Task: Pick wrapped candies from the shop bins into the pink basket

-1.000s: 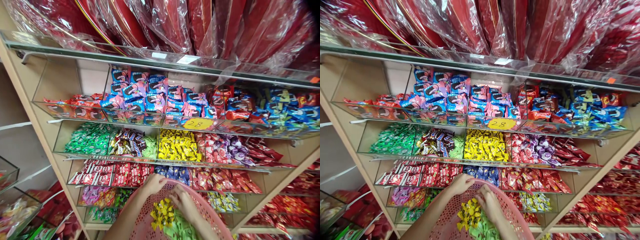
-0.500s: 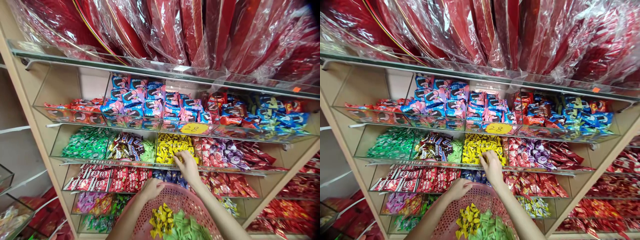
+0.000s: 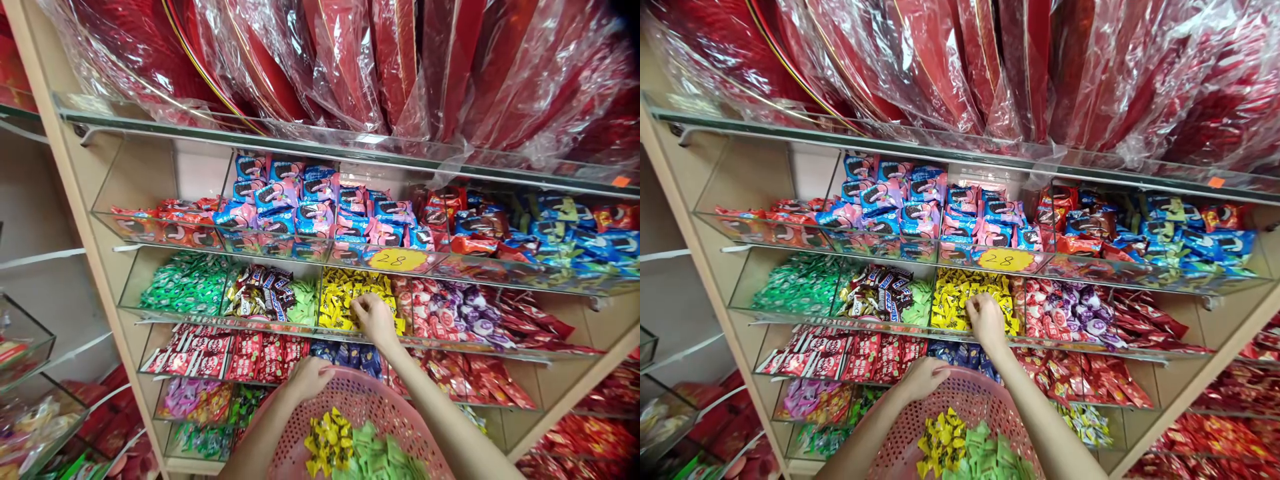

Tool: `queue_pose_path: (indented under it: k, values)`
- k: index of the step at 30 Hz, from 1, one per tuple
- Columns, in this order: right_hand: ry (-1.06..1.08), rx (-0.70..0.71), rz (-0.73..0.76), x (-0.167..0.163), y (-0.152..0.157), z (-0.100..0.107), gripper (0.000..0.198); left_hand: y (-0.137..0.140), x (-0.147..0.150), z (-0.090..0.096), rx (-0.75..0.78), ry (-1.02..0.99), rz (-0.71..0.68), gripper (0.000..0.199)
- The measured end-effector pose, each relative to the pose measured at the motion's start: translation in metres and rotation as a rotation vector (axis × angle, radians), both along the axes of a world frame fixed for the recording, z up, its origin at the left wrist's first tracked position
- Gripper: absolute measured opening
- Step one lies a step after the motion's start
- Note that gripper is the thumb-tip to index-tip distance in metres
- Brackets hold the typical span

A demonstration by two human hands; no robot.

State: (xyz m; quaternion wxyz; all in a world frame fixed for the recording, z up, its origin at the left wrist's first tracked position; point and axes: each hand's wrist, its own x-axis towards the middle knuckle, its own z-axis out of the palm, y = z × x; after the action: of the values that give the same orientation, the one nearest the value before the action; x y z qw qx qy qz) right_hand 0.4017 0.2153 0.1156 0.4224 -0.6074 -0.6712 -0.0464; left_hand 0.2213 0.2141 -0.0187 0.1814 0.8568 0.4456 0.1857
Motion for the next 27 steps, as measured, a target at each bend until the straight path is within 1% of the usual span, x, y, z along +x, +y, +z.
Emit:
queue_pose_path:
  k: [3,5,6,7,9,11,12,14,16,18,21,25,27]
  values:
    - [0.055,0.089,0.088,0.001,-0.013,0.009,0.032,0.000,0.000,0.001,0.007,0.001,0.006,0.035]
    - [0.079,0.147,0.159,0.000,-0.032,0.017,0.032,-0.001,0.001,0.003,0.009,-0.001,0.008,0.035]
    - [0.090,0.153,0.210,-0.002,-0.043,0.020,0.031,-0.002,0.001,0.004,0.008,0.000,0.002,0.035]
    - [0.096,0.128,0.279,-0.004,-0.055,0.022,0.030,-0.003,0.001,0.006,0.003,0.006,-0.003,0.035]
    - [0.093,-0.006,0.448,-0.008,-0.075,0.018,0.027,-0.004,0.001,0.009,-0.029,0.009,-0.008,0.035]
    - [0.054,-0.192,0.597,-0.011,-0.088,0.003,0.024,-0.004,0.002,0.011,-0.075,0.025,0.021,0.031]
    - [0.025,-0.277,0.642,-0.012,-0.091,-0.010,0.023,-0.004,0.002,0.011,-0.086,0.029,0.001,0.031]
    - [-0.028,-0.409,0.664,-0.011,-0.092,-0.040,0.022,-0.004,0.002,0.009,-0.069,0.017,-0.012,0.034]
    - [-0.057,-0.496,0.652,-0.008,-0.087,-0.071,0.021,-0.004,0.002,0.007,-0.029,0.005,-0.007,0.037]
    - [-0.067,-0.534,0.641,-0.005,-0.081,-0.096,0.021,-0.004,0.002,0.005,-0.009,0.012,0.001,0.037]
    - [-0.093,-0.540,0.615,-0.003,-0.073,-0.120,0.020,-0.004,0.002,0.005,-0.001,0.026,0.007,0.038]
    - [-0.130,-0.539,0.579,-0.001,-0.068,-0.140,0.020,-0.006,0.002,0.008,-0.002,0.031,0.015,0.038]
    - [-0.165,-0.553,0.524,-0.001,-0.067,-0.143,0.019,-0.006,0.001,0.008,0.001,0.031,0.013,0.037]
